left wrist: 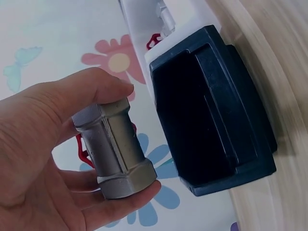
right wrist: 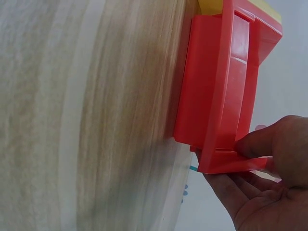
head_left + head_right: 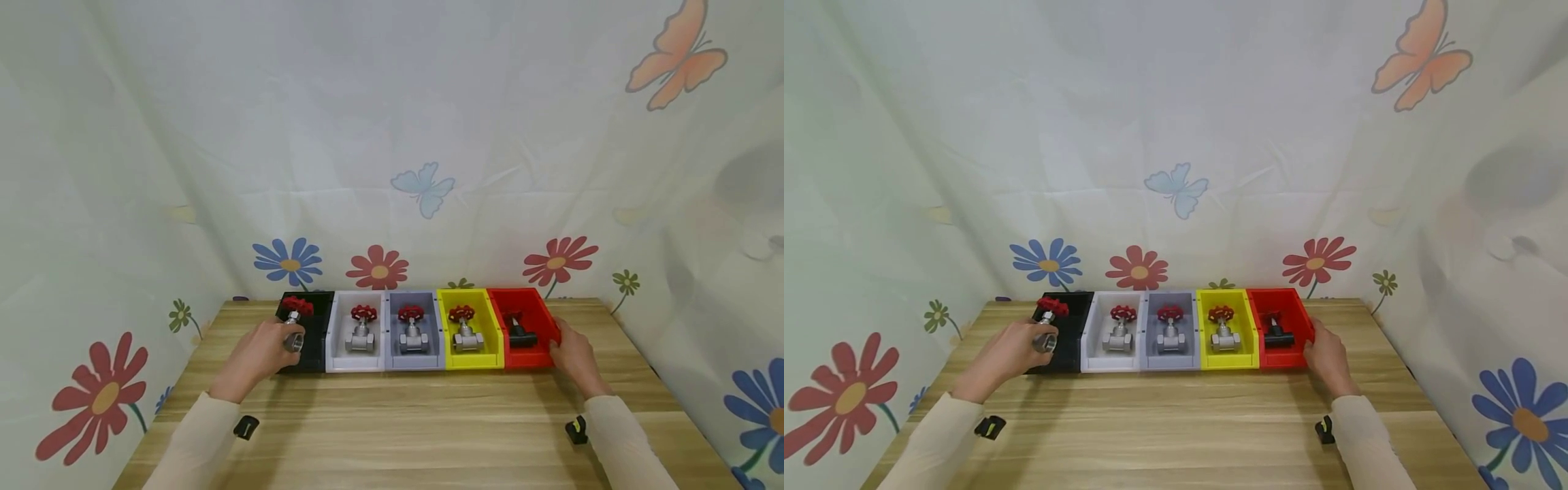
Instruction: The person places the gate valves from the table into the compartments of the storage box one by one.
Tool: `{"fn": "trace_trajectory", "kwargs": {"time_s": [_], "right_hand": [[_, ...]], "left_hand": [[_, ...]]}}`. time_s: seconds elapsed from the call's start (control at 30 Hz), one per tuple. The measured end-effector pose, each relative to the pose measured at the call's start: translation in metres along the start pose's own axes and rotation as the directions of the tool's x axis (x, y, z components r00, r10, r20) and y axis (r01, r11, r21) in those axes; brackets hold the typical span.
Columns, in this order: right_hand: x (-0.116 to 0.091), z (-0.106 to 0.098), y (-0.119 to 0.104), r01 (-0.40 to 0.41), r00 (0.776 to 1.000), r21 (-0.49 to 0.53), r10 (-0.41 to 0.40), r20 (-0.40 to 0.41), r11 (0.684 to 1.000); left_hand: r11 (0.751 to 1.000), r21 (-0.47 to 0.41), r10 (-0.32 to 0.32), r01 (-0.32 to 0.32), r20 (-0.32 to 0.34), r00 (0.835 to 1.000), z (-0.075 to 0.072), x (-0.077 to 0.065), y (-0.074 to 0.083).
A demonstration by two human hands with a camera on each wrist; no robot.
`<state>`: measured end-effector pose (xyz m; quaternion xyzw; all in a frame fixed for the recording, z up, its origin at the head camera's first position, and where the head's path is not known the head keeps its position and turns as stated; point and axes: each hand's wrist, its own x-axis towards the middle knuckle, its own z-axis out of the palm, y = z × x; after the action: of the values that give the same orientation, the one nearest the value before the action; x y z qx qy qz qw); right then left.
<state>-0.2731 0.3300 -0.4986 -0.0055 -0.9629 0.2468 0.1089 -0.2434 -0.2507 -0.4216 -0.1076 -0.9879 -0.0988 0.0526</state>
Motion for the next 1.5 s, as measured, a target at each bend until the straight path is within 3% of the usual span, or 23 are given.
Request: {"fn": "trace_trajectory", "kwargs": {"time_s": [0.4,1.5], "right_hand": [[0.0,0.0,-0.002,-0.012,1.0,0.008,0.012,0.001,1.0],[0.001,0.002,0.0,-0.015,1.0,0.009,0.015,-0.01,1.0]], "left_hand": [[1.0,-0.004,-0.003,0.003,-0.056,0.998,0.009,0.02,-0.002],[0.995,-0.035,-0.091,0.089,-0.056,0.994,0.051,0.053,-0.009]]}}
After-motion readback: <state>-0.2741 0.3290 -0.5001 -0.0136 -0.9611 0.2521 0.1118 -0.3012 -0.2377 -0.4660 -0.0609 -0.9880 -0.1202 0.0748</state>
